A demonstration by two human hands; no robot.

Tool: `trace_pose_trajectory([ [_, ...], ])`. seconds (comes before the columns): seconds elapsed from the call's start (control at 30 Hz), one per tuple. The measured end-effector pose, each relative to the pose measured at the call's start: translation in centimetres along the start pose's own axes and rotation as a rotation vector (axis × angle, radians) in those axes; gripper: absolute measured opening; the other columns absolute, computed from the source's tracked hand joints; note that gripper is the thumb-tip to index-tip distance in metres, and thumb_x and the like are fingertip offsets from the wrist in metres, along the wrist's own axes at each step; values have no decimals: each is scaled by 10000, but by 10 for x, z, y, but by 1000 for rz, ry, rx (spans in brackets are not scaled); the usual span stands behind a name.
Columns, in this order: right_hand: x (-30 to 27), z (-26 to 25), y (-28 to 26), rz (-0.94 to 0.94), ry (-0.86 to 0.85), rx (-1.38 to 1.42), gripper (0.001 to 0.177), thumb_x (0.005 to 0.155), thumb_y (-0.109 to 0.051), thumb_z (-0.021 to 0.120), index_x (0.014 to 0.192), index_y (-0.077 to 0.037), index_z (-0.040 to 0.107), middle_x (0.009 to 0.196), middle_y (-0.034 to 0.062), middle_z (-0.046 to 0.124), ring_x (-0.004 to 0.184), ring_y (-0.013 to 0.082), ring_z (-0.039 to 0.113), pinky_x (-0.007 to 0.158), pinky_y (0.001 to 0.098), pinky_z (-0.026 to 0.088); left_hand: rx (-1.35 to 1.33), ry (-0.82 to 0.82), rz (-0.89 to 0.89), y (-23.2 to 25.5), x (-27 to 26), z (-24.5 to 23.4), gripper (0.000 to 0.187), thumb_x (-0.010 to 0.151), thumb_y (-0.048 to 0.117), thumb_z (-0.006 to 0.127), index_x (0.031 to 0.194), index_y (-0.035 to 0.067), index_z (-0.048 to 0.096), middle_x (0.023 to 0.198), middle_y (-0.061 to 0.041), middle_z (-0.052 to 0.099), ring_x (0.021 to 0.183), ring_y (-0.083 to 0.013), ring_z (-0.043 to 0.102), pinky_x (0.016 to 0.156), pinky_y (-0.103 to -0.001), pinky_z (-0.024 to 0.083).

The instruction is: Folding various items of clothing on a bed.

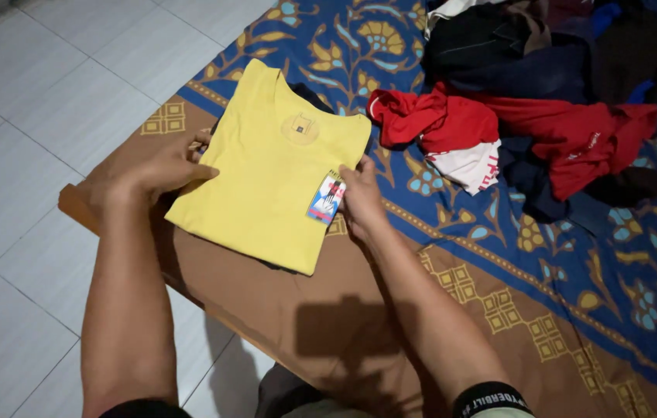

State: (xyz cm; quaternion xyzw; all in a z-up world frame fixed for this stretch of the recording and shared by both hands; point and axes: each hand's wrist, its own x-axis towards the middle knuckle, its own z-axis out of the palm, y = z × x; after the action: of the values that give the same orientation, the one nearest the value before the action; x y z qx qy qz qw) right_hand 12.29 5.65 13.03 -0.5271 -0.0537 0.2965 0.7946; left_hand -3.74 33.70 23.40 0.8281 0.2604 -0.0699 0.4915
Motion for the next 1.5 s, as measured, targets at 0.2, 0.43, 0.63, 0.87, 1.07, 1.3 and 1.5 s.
trace_pose_trajectory([
  [0.2,-27,0,-11,44,-100,-185,600,963,-83,622,1419,-107,232,1114,115,677,838,177,699,579,336,597,11,279,217,-15,14,25,557,863,32,689,1405,63,563,1180,-158,708,1047,-256,661,873,-357,513],
  [0.43,1,-66,-1,-157,-40,-484,573,958,-123,708,1424,-59,381,958,111,626,766,194,634,641,343,576,418,530,158,43,-25,59,646,789,-13,703,1415,107,594,1205,-241,660,1105,-432,613,924,-564,464],
  [0.63,22,-174,-57,-754,418,-1174,528,849,-178,814,1302,-51,574,1060,139,632,907,292,614,812,403,519,614,683,771,81,-45,164,476,916,138,676,1376,27,623,1384,-262,560,1390,-513,441,1174,-663,306],
  [0.87,5,-262,-154,-655,955,-1494,752,766,-215,853,1431,-142,510,1369,212,437,1254,460,425,996,584,364,522,258,831,74,-22,294,593,849,404,716,1375,151,611,1497,-177,488,1446,-445,346,1186,-652,169],
  [1.07,15,-304,-197,-647,924,-1620,781,769,-268,882,1449,-172,510,1386,182,486,1250,422,462,933,567,380,562,234,826,83,-10,313,635,884,547,645,1441,252,565,1562,-134,434,1476,-424,304,1197,-624,143],
  [1.3,0,-312,-202,-671,793,-1827,368,869,-301,806,1132,-107,637,992,156,680,1002,373,614,865,548,365,629,231,786,91,-3,315,622,904,550,620,1464,287,552,1578,-116,433,1480,-404,307,1196,-613,148],
  [1.5,-105,-237,-172,-795,535,-1733,312,760,-326,784,877,-81,631,858,124,660,861,353,605,810,516,354,646,259,800,88,9,323,651,881,552,639,1467,286,542,1573,-110,437,1479,-391,314,1197,-626,142],
])
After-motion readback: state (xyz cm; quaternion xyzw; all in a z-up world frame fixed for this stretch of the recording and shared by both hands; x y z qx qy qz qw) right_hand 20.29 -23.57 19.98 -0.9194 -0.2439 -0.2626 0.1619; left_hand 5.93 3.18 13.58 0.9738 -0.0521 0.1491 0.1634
